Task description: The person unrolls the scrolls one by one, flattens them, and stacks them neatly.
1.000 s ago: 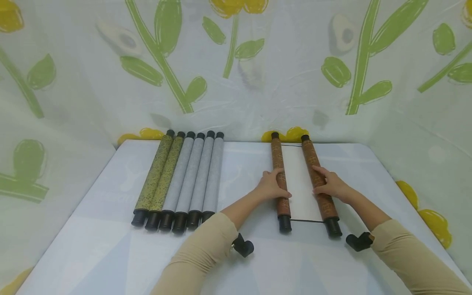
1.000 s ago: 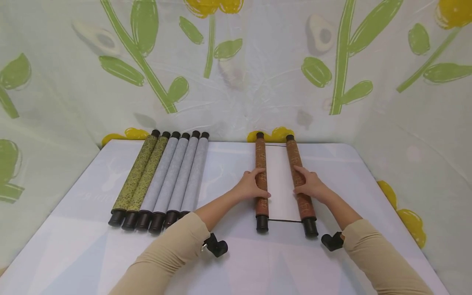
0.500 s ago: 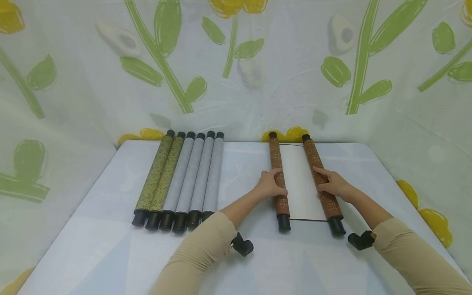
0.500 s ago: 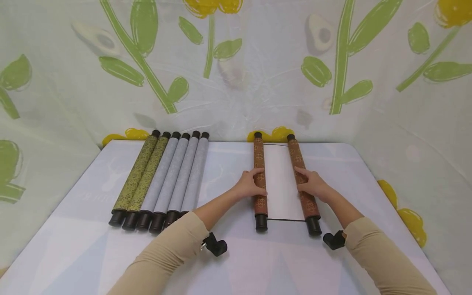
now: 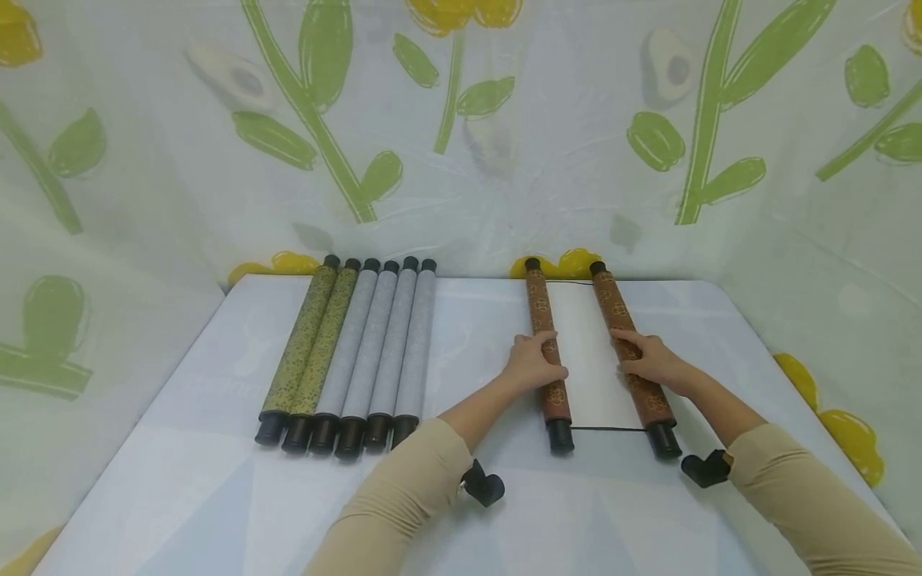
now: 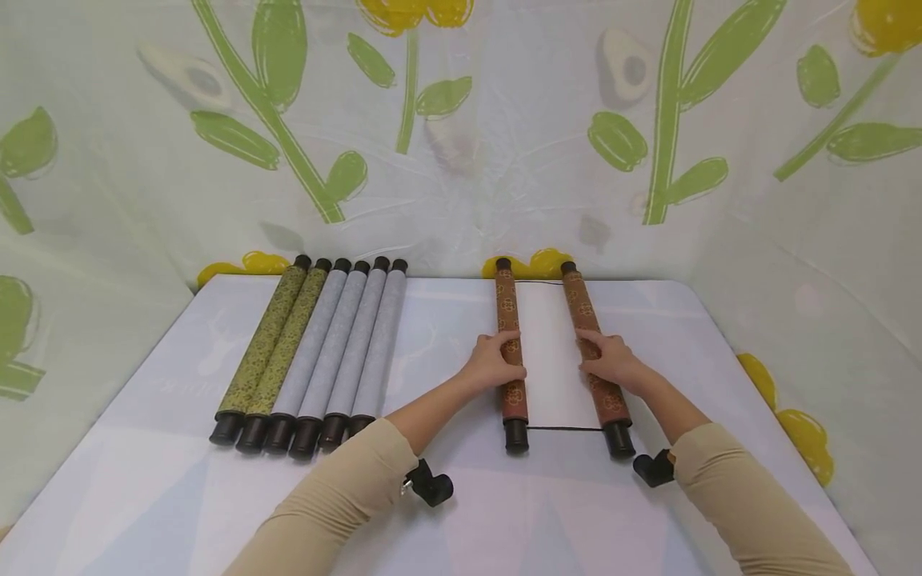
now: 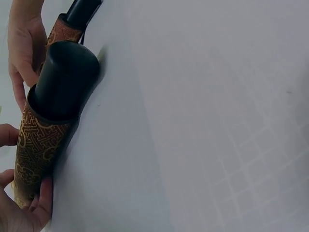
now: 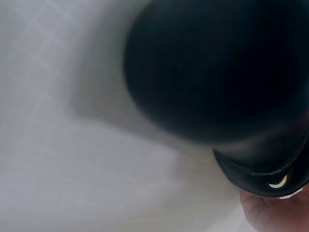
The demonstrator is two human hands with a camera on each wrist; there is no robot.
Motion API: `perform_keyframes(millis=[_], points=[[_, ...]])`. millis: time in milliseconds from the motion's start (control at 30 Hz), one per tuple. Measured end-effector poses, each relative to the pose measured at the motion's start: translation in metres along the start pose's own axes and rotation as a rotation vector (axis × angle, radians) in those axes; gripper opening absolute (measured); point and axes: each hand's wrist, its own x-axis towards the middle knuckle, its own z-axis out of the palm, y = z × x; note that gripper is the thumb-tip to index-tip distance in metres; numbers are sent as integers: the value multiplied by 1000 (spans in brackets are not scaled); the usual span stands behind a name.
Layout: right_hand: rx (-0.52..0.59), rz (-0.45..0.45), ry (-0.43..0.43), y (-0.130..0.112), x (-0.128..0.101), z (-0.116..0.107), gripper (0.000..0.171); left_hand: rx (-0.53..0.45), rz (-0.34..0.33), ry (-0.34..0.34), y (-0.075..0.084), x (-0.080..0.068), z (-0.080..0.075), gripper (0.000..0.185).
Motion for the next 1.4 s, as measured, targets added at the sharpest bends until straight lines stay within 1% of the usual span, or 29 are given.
perform_keyframes(millis=[67,167,300,400,533,700,867,1200,1300,1400], points=[[-37,6,16,0,0,2,77,40,-9,17,2,-1,1,73],[-90,20,38,0,0,4,88,101,-21,41,3,-3,1,82],[-120,25,52,0,-1,4,93,141,-25,64,3,-5,1,88],[-127,24,56,1,-3,2,93,131,-31,70,1,-5,1,89],[-107,4,50,2,-5,-2,92,89,-34,63,-1,-4,-3,86],[-30,-34,22,6,-7,-7,91,92,-32,35,-3,-4,-9,81],[29,-31,0,12,-7,-11,90,102,-32,15,-4,-5,-14,78],[50,29,-58,12,-12,-15,82,131,-18,-37,-7,-5,-25,72],[43,15,-50,13,-13,-15,80,146,-23,-33,-8,-5,-24,71],[22,-11,-28,16,-14,-15,78,165,-32,-13,-9,-5,-21,70]])
